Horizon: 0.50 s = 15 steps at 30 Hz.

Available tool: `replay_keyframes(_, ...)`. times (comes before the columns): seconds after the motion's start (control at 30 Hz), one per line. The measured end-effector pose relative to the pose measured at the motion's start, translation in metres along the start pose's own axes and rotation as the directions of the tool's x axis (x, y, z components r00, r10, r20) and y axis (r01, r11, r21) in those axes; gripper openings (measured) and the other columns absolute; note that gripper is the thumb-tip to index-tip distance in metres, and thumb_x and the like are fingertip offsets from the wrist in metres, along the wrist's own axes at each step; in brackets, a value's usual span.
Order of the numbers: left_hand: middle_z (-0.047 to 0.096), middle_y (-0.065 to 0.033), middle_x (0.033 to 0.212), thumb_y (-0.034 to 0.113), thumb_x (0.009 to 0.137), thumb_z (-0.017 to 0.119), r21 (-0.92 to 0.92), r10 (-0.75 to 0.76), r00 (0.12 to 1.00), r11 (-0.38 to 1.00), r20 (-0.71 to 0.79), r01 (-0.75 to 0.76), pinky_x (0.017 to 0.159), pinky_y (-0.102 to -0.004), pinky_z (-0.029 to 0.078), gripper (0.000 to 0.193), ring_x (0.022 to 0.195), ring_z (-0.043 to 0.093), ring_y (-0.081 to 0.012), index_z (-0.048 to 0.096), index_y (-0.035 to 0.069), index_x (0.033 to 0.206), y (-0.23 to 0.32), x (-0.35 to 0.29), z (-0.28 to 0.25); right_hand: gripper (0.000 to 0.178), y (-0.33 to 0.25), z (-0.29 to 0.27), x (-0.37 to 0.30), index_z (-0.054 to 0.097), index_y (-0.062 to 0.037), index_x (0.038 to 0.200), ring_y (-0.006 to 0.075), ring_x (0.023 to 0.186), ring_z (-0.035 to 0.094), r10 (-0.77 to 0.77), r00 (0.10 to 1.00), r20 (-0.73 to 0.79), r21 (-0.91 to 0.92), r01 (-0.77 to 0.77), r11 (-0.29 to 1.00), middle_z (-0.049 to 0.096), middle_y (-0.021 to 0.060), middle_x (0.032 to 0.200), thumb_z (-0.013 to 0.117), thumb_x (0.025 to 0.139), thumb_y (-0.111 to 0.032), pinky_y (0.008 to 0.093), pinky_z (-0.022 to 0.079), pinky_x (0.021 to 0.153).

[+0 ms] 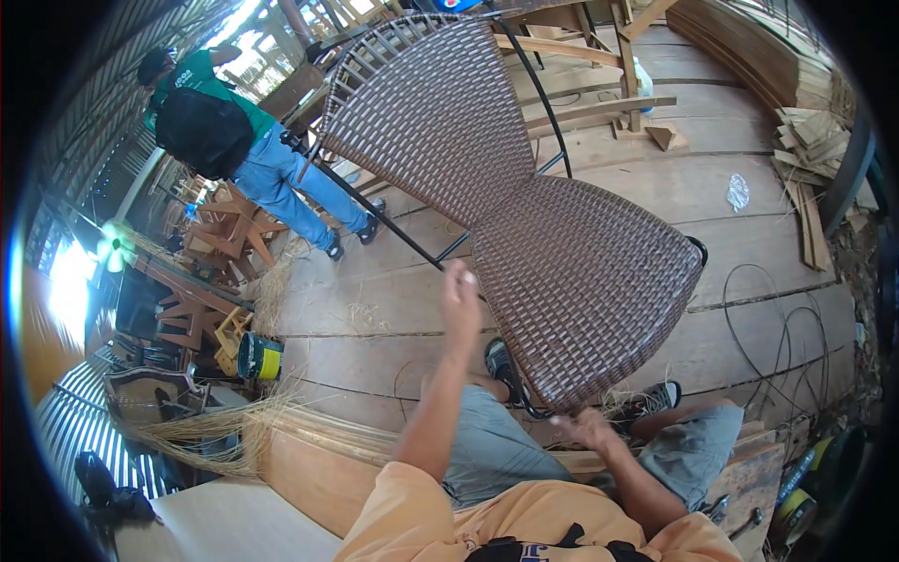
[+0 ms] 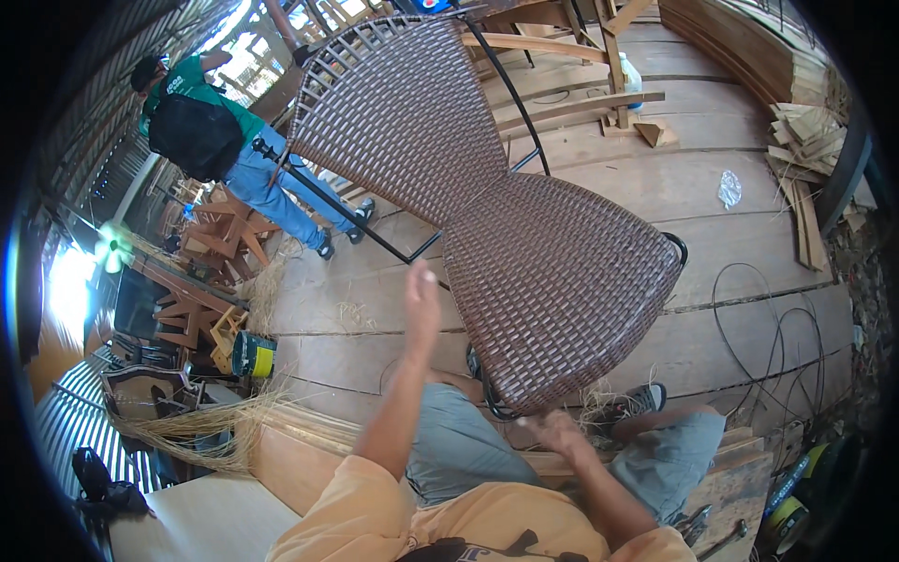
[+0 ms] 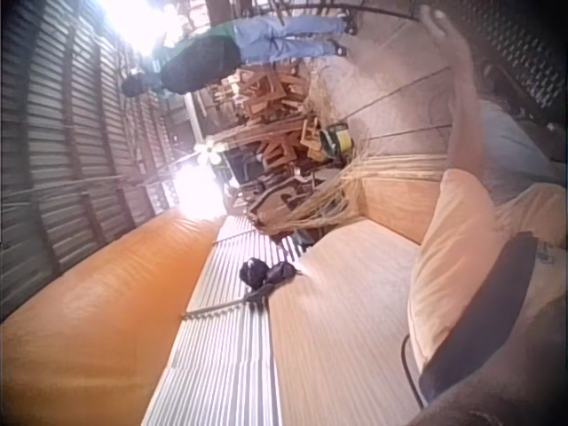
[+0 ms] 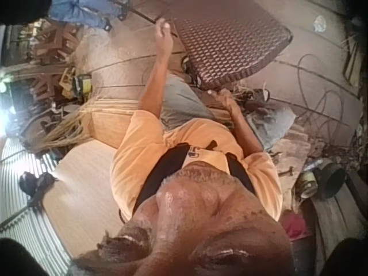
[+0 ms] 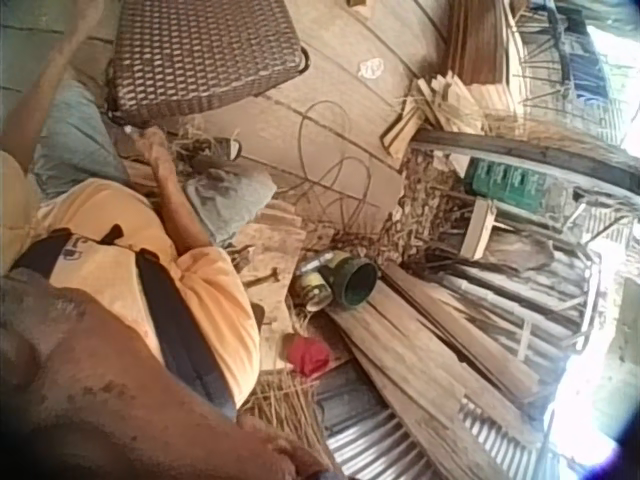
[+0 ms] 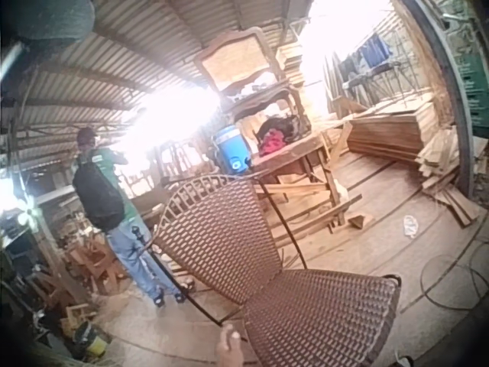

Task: The recorder is finishing the weaving of a synthetic wicker chair by hand.

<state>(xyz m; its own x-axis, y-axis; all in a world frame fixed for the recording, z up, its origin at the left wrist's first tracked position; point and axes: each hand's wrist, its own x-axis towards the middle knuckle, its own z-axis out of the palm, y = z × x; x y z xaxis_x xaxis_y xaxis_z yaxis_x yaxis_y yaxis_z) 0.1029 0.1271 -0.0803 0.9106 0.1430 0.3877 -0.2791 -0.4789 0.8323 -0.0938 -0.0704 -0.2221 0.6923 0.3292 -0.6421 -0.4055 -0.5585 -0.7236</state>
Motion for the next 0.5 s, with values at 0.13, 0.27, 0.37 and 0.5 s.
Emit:
replay_keyframes(0.13, 0.057, -0.0136, 0.117, 0.018, 0.094, 0.049, -0.342, -0.216, 0.969, 0.925, -0.118, 0.165, 0.084, -0.0301, 0.044, 0.040, 0.105, 0.055, -0.0185, 0.046, -0.001, 0.129, 0.019, 0.089, -0.044, 0.061, 0.006, -0.047, -0.040, 0.063, 0.0010, 0.106, 0.0357, 0.100, 0.059, -0.191, 0.977, 0.089, -0.222, 0.207, 0.953, 0.062, 0.0230, 0.105, 0.049, 0.087, -0.056, 0.0397, 0.045, 0.087)
replay_keyframes(0.27, 0.042, -0.0117, 0.137, 0.021, 0.094, 0.048, -0.558, -0.152, 0.988, 0.823, -0.037, 0.105, 0.091, -0.0348, 0.039, 0.059, 0.117, 0.046, -0.0220, 0.022, -0.001, 0.142, 0.054, 0.128, -0.048, 0.039, 0.012, -0.083, -0.071, 0.063, 0.0019, 0.106, 0.0188, 0.085, 0.060, -0.280, 0.960, -0.029, 0.273, 0.277, 0.921, 0.066, 0.0111, 0.092, 0.061, 0.088, -0.033, 0.0312, 0.047, 0.080)
replay_keyframes(0.37, 0.035, -0.0127, 0.142, 0.023, 0.094, 0.048, -0.571, -0.191, 0.981, 0.809, -0.032, 0.139, 0.097, -0.0387, 0.033, 0.064, 0.123, 0.040, -0.0235, 0.016, -0.002, 0.144, 0.058, 0.150, -0.043, 0.027, -0.027, -0.118, -0.097, 0.060, 0.0053, 0.104, 0.0125, 0.077, 0.059, -0.272, 0.911, -0.310, 0.441, 0.391, 0.807, 0.064, 0.0062, 0.082, 0.059, 0.090, -0.017, 0.0269, 0.048, 0.073)
replay_keyframes(0.5, 0.029, -0.0113, 0.147, 0.019, 0.089, 0.051, -0.594, -0.163, 0.986, 0.797, -0.034, 0.111, 0.101, -0.0417, 0.028, 0.071, 0.127, 0.034, -0.0214, 0.012, -0.002, 0.145, 0.064, 0.157, -0.038, 0.020, -0.044, -0.145, -0.084, 0.057, 0.0017, 0.105, 0.0125, 0.070, 0.058, -0.267, 0.724, -0.636, 0.449, 0.629, 0.635, 0.063, 0.0043, 0.079, 0.054, 0.092, -0.013, 0.0262, 0.048, 0.067)
